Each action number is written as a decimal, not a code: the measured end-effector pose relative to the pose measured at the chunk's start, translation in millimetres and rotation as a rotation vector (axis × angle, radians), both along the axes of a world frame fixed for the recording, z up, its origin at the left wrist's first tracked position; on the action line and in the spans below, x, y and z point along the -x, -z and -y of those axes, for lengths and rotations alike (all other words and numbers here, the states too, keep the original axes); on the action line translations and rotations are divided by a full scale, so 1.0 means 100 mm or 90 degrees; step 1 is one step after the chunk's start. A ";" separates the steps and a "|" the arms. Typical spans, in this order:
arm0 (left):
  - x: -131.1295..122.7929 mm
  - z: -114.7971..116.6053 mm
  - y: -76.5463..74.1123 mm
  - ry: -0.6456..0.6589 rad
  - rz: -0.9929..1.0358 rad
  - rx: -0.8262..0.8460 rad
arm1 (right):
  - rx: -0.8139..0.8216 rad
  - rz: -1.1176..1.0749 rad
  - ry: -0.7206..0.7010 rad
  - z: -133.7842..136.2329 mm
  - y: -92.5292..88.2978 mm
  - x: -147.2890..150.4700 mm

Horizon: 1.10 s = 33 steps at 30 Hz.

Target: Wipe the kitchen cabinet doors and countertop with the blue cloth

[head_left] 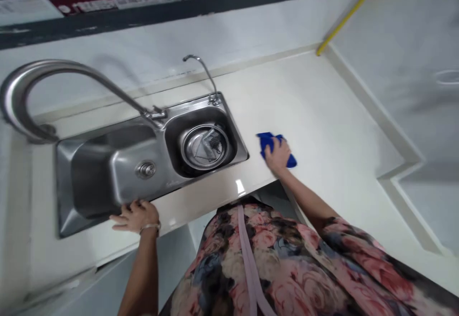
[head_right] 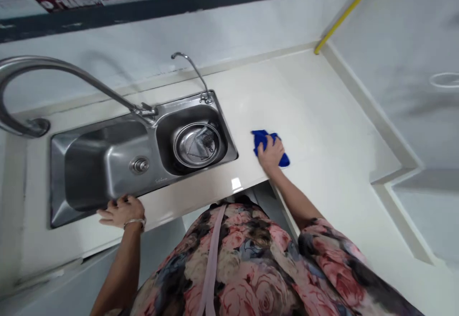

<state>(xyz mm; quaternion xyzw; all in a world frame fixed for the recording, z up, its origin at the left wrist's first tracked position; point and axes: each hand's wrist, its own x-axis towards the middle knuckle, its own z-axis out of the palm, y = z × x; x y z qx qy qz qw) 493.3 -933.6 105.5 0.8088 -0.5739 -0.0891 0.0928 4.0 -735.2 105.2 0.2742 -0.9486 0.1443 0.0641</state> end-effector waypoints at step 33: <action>2.91 -0.54 -0.02 0.807 -0.129 -0.187 | 0.068 0.043 0.303 -1.49 -0.08 0.35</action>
